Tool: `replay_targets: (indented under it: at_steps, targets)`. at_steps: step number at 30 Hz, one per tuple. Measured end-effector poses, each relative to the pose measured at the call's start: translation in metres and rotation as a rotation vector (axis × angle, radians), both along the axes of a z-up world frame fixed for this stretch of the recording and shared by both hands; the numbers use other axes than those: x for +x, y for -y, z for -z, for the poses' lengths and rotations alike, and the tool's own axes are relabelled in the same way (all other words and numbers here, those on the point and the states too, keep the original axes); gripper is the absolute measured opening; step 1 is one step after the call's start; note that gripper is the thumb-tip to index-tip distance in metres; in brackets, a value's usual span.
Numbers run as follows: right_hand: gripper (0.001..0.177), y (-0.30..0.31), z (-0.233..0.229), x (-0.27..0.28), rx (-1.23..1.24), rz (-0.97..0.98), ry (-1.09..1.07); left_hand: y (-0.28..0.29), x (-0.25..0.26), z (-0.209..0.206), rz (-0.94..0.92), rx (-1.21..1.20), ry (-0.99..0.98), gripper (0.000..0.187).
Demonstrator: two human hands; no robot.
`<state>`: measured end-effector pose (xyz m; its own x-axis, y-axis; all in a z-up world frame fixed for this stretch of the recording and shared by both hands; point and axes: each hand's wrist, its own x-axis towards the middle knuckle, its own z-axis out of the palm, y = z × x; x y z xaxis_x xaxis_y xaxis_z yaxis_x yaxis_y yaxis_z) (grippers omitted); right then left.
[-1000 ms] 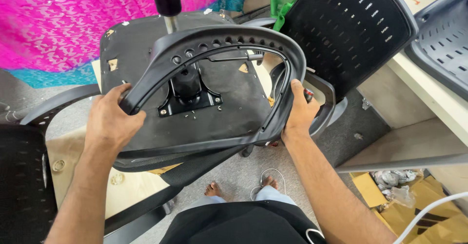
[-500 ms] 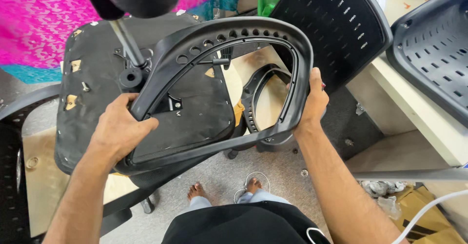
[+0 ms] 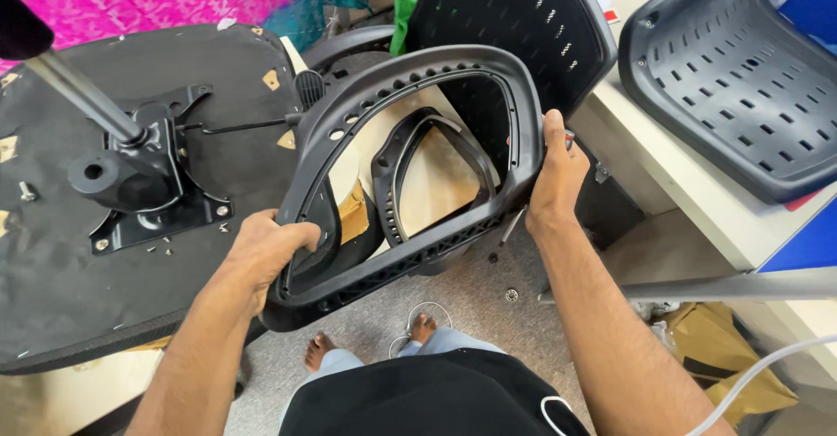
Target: The person uses a screwdriver to remove screws from the underside of an office chair, detaches the seat base, and sets it aside. The person then removes additional screws from the central mounting plate on the chair frame.
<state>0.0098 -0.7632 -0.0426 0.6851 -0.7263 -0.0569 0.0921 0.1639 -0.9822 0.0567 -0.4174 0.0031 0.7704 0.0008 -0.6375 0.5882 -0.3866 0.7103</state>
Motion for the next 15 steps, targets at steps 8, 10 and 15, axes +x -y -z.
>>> replay_targets:
  at_steps: [8,10,15]
  targets:
    - [0.051,0.023,0.005,-0.003,-0.323,0.092,-0.138,0.042,-0.009,0.026,0.008,-0.1,-0.189,0.026]
    - [0.047,0.031,0.0,-0.004,-0.219,0.005,-0.178,0.048,-0.01,0.025,0.014,-0.07,-0.227,0.025]
    - [0.034,0.056,-0.006,0.001,-0.05,-0.151,-0.271,0.06,-0.005,0.035,-0.013,-0.098,-0.232,0.029]
